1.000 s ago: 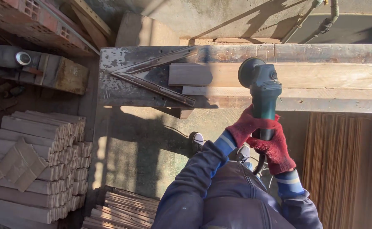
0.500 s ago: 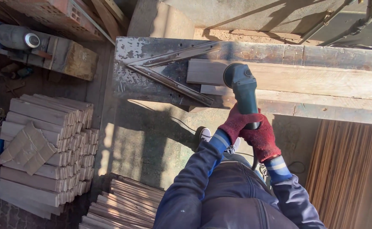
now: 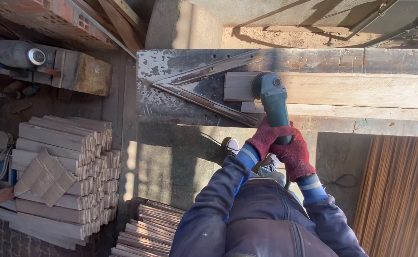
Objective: The recorder is using an electric power sander to smooth the surface of a wooden board placed on a workbench.
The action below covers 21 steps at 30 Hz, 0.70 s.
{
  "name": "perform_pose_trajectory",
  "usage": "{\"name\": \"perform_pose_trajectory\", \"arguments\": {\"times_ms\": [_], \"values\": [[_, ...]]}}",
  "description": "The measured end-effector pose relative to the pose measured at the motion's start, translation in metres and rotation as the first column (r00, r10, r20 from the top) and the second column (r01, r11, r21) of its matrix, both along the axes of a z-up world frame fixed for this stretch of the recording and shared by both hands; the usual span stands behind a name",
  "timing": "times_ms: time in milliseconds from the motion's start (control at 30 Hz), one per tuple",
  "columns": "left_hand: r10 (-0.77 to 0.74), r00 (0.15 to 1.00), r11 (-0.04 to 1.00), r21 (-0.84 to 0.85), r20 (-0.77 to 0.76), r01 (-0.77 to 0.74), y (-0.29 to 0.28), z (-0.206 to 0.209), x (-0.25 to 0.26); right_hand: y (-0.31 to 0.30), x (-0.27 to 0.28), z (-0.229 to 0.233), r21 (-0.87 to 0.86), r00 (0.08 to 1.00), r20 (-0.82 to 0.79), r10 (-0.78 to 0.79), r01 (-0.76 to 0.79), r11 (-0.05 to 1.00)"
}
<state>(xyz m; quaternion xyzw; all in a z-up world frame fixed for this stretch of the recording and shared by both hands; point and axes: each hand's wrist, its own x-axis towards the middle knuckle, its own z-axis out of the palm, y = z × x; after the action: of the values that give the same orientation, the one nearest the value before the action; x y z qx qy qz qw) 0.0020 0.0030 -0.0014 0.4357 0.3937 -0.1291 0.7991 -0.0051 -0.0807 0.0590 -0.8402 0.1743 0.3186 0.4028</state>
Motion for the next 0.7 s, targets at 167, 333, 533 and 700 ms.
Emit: {"name": "perform_pose_trajectory", "arguments": {"times_ms": [167, 333, 533, 700], "values": [[-0.055, 0.998, 0.998, -0.001, 0.013, 0.055, 0.006, -0.007, 0.001, 0.006, -0.005, -0.009, -0.028, 0.999, 0.028, -0.043, 0.044, 0.999], [-0.015, 0.999, 1.000, -0.009, 0.047, 0.016, 0.012, -0.008, -0.002, 0.017, -0.006, -0.012, -0.069, 0.998, 0.039, -0.043, 0.046, 0.997], [-0.042, 0.999, 0.998, 0.041, 0.030, 0.041, 0.022, -0.011, -0.005, 0.031, -0.011, -0.004, -0.045, 0.997, 0.039, -0.062, 0.064, 0.997], [-0.051, 0.999, 0.997, 0.056, 0.005, 0.051, 0.045, 0.014, -0.014, 0.046, -0.014, 0.006, 0.024, 0.997, 0.058, -0.056, 0.055, 0.998]]}}
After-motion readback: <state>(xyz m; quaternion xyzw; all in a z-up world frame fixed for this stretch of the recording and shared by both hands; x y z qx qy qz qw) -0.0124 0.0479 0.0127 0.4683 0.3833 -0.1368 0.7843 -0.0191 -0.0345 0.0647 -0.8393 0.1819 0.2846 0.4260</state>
